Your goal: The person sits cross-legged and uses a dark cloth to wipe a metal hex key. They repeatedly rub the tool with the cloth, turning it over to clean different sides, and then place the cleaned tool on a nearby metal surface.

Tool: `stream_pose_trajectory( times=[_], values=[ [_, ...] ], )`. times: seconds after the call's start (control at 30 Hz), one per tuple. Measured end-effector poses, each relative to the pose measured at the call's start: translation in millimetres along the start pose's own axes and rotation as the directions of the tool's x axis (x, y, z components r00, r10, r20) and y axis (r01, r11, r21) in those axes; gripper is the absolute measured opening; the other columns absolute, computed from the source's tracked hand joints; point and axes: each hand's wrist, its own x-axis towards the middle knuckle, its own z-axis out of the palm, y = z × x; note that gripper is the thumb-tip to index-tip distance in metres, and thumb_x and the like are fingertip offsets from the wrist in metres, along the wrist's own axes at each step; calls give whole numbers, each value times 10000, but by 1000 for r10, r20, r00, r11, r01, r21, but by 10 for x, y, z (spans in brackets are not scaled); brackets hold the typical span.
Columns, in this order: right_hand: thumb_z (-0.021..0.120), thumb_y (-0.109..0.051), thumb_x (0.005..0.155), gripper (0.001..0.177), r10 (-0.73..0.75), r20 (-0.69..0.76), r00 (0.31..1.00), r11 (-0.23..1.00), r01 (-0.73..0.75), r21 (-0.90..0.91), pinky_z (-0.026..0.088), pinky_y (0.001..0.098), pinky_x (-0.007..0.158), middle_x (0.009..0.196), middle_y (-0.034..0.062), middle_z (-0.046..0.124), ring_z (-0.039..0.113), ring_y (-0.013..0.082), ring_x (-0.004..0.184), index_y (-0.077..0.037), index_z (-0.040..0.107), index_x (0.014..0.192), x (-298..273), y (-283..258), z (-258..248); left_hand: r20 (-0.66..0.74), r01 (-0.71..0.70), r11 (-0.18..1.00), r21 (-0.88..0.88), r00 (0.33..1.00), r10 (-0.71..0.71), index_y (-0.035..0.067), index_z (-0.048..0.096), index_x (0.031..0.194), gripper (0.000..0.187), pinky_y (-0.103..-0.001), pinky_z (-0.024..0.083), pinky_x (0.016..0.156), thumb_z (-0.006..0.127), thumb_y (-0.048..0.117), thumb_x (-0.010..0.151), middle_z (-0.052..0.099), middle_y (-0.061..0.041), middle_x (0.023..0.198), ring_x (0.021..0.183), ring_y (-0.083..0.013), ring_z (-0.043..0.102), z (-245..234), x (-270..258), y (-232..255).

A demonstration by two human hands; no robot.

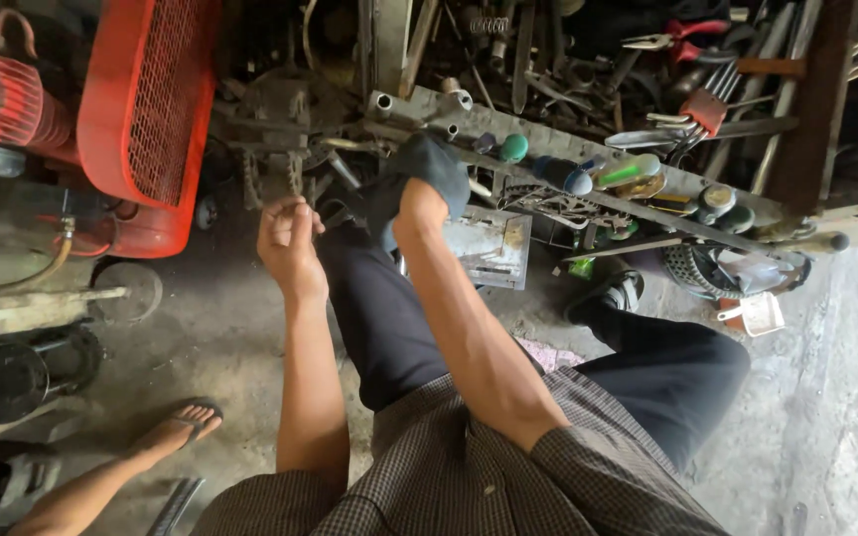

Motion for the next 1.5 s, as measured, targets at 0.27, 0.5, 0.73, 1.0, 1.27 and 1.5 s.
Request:
stream_pose_trajectory(
  times=[0.27, 0.5, 0.73, 1.0, 1.27, 1.5],
  values=[
    [677, -189, 733, 142, -230, 73, 970, 972, 233, -35, 505, 424, 753, 940, 145, 671, 637, 336, 901, -135, 696, 863, -32, -179, 339, -27, -31, 999, 39, 999, 33, 34, 630, 1062, 92, -287, 523, 768, 696, 69, 1008, 659, -30, 1015, 845, -123, 618, -141, 74, 114],
    [598, -166, 756, 383, -258, 364, 895, 936, 138, 323, 400, 321, 857, 1121, 106, 506, 476, 257, 1018, -95, 503, 1120, -296, 126, 892, -81, -44, 996, 82, 995, 50, 43, 631, 1088, 109, -264, 479, 728, 684, 107, 1019, 623, -37, 877, 785, -115, 580, -284, 53, 52],
    [631, -142, 856, 441, -384, 622, 682, 414, -474, 777, 433, 354, 976, 1220, 98, 524, 503, 243, 1102, -69, 476, 1262, -382, 38, 523, -75, 12, 979, 204, 997, 3, 21, 652, 1152, 215, -272, 504, 842, 676, 190, 1020, 669, -55, 1043, 948, -129, 629, -335, 52, -131],
    [675, -184, 1039, 260, -710, 449, 542, -136, -732, 668, 530, 339, 921, 1073, 159, 689, 654, 242, 1001, 69, 637, 1086, -117, 248, -1123, 246, -136, 896, 423, 969, 31, 17, 612, 1261, 334, -301, 485, 975, 682, 183, 979, 641, -71, 1233, 1125, -147, 602, 503, -140, 322],
    [595, -348, 947, 501, -142, 744, 653, -82, -757, 648, 574, 366, 962, 1196, 125, 708, 697, 231, 1064, -6, 628, 1313, -246, 1013, -1492, 467, -171, 827, 535, 876, -120, -1, 697, 1149, 286, -309, 541, 847, 774, 184, 944, 755, -100, 1014, 918, -162, 694, 794, -294, -91],
    [523, -244, 1049, 398, -147, 607, 781, 135, -592, 794, 549, 336, 901, 1172, 149, 731, 679, 219, 1017, 45, 653, 1290, -385, 905, -1828, 595, -531, 602, 596, 796, 112, 36, 588, 1336, 530, -444, 453, 1068, 808, 173, 874, 624, -182, 1284, 1229, -361, 574, 1185, -834, 168]
  ],
)
